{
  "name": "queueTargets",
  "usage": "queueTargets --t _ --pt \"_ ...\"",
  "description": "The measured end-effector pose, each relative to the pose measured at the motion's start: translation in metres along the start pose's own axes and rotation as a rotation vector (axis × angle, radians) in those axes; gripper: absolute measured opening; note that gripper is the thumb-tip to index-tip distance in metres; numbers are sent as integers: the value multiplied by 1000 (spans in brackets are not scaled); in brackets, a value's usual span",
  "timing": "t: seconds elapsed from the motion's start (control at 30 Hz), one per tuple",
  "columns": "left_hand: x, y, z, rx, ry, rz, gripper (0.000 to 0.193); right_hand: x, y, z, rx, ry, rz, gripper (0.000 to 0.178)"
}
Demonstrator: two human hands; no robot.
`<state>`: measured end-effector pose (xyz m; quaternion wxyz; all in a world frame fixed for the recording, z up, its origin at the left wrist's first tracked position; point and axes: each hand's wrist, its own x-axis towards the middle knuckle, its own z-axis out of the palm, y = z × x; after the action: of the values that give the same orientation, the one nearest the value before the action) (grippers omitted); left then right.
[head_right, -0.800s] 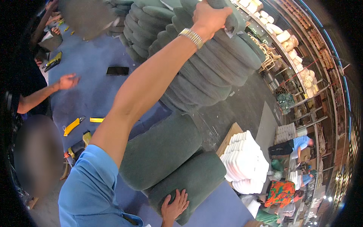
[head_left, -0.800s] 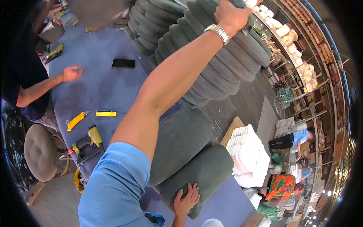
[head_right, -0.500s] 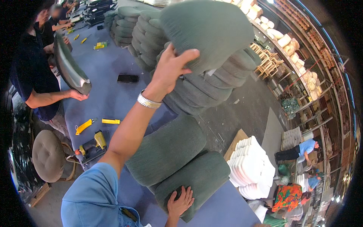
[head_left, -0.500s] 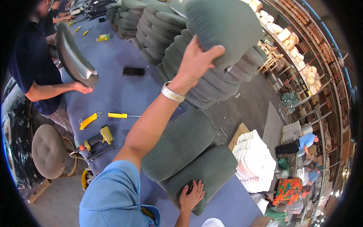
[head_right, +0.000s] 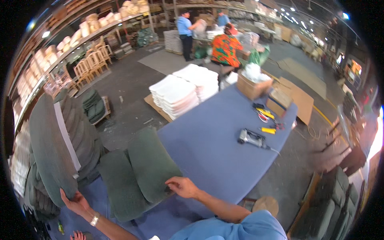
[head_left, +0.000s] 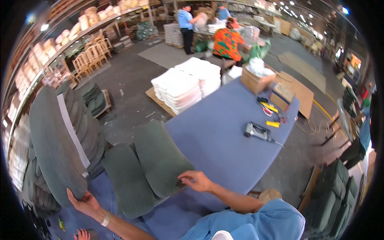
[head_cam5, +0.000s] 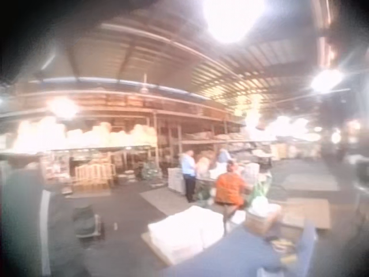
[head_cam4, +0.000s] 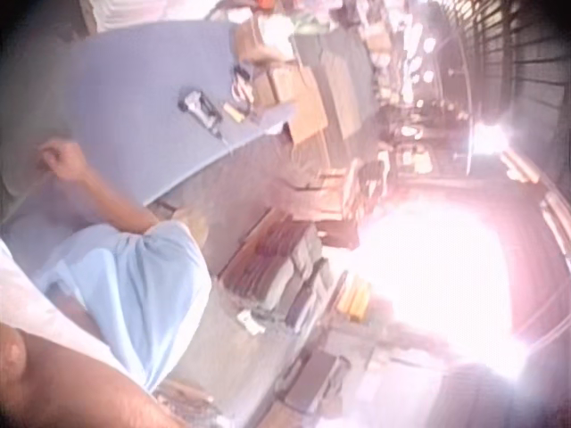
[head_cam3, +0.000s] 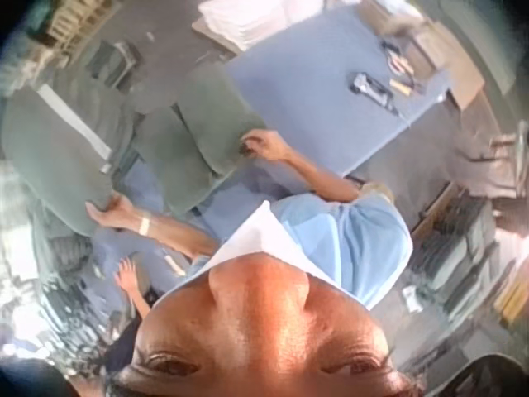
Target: The person wraps green fabric around cylindrical cushion cores, staples the fabric to the core using a pneumatic staple gun, and trims excess fabric with a utility knife. The person repeats this process for multiple cushions on a blue workbench.
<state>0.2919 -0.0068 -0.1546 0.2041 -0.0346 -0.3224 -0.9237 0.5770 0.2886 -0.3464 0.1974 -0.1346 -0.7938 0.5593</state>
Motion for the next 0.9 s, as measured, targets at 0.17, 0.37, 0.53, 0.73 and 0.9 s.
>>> queueTargets --t 0.17,0.37,0.53,0.73,0.9 --pt "-115 1 -12 82 -53 -313 61 -127 35 -53 9 141 384 23" --pt "-213 -29 -8 162 -284 -631 55 -206 50 -83 -195 168 505 25" --pt "-294 -54 32 612 -650 -560 40 -228 56 -120 -296 124 471 25" --pt "-329 -79 35 1112 -984 -253 47 -195 110 -195 -335 182 408 27" --pt "-361 -57 119 1525 -949 -309 72 -166 178 -322 -490 338 296 39"
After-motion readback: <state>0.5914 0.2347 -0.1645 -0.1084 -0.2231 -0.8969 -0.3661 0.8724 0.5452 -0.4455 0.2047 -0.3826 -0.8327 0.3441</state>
